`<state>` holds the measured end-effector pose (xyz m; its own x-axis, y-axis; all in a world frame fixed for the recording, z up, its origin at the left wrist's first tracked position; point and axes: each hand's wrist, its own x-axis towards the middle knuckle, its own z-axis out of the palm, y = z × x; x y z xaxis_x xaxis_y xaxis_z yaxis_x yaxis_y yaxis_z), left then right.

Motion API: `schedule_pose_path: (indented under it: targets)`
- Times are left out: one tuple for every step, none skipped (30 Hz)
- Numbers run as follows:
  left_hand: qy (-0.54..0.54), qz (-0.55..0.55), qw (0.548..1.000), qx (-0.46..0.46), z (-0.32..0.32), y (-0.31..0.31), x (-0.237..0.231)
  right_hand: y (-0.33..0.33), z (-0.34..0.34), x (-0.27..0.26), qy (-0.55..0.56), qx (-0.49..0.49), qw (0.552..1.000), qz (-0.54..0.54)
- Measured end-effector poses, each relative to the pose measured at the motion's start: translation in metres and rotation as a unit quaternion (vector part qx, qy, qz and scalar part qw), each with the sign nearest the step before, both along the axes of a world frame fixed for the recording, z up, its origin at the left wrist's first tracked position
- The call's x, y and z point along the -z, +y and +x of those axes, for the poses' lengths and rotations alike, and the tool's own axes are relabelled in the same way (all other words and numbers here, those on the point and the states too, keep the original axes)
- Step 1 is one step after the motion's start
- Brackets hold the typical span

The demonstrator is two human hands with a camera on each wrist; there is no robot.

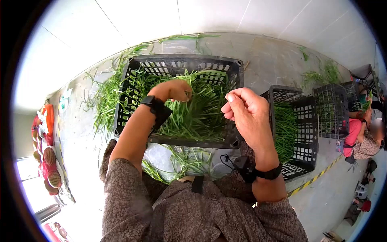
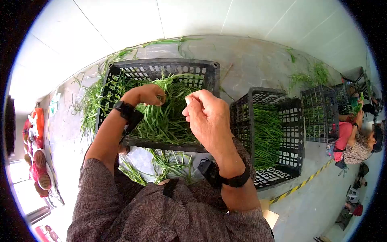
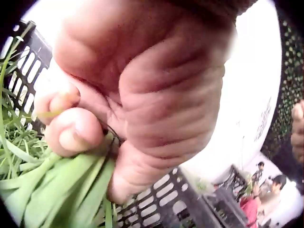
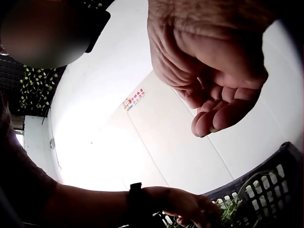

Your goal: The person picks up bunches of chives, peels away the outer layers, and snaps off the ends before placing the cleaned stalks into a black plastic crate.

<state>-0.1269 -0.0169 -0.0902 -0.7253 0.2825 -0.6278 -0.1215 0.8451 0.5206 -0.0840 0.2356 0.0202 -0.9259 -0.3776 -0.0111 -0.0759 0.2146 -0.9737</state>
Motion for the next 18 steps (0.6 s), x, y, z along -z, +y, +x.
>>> schedule_pose_path:
  targets:
    - [-0.018,0.042,0.998,-0.033,0.003,-0.004,-0.007,0.0,0.0,0.002,0.01,-0.005,1.0,0.0]
    - [-0.038,0.085,0.993,-0.067,0.008,-0.007,-0.016,0.0,0.001,0.003,0.018,-0.01,1.0,0.001]
    - [-0.052,0.09,0.993,-0.064,0.011,-0.009,-0.03,-0.001,0.002,0.003,0.011,-0.009,1.0,0.004]
    - [-0.043,0.115,0.989,-0.078,0.015,-0.015,-0.028,-0.002,0.003,0.002,0.006,-0.008,1.0,0.006]
    - [-0.033,0.14,0.985,-0.091,0.018,-0.023,-0.024,-0.003,0.004,0.001,0.002,-0.007,1.0,0.009]
    - [-0.023,0.165,0.981,-0.102,0.022,-0.025,-0.03,-0.004,0.005,0.001,-0.004,-0.012,1.0,0.016]
    - [-0.022,0.136,0.985,-0.102,0.025,-0.026,-0.036,-0.005,0.006,0.003,-0.01,-0.016,1.0,0.023]
    - [-0.007,0.136,0.987,-0.088,0.029,-0.027,-0.042,-0.006,0.006,0.004,-0.015,-0.02,0.999,0.031]
    - [0.008,0.137,0.988,-0.075,0.036,-0.026,-0.049,-0.007,0.008,0.005,-0.016,-0.023,0.999,0.039]
    - [0.023,0.137,0.988,-0.062,0.04,-0.028,-0.053,-0.008,0.009,0.005,-0.018,-0.027,0.998,0.048]
    - [0.085,0.172,0.98,-0.044,0.042,-0.035,-0.036,-0.011,0.01,0.006,-0.018,-0.031,0.998,0.056]
    - [0.104,0.167,0.979,-0.049,0.046,-0.034,-0.043,-0.013,0.011,0.007,-0.013,-0.04,0.997,0.059]
    - [0.122,0.163,0.978,-0.054,0.053,-0.03,-0.056,-0.015,0.011,0.007,-0.007,-0.049,0.997,0.062]
    - [0.141,0.16,0.975,-0.059,0.058,-0.027,-0.065,-0.018,0.012,0.009,-0.001,-0.058,0.996,0.066]
    - [0.186,0.166,0.967,-0.045,0.063,-0.026,-0.069,-0.021,0.012,0.011,0.012,-0.055,0.996,0.073]
    - [0.205,0.168,0.964,-0.033,0.066,-0.026,-0.068,-0.023,0.012,0.014,0.023,-0.058,0.995,0.075]
    - [0.225,0.17,0.959,-0.022,0.069,-0.027,-0.066,-0.025,0.012,0.017,0.036,-0.062,0.994,0.078]
    - [0.246,0.171,0.954,-0.01,0.073,-0.026,-0.069,-0.028,0.012,0.018,0.049,-0.066,0.993,0.081]
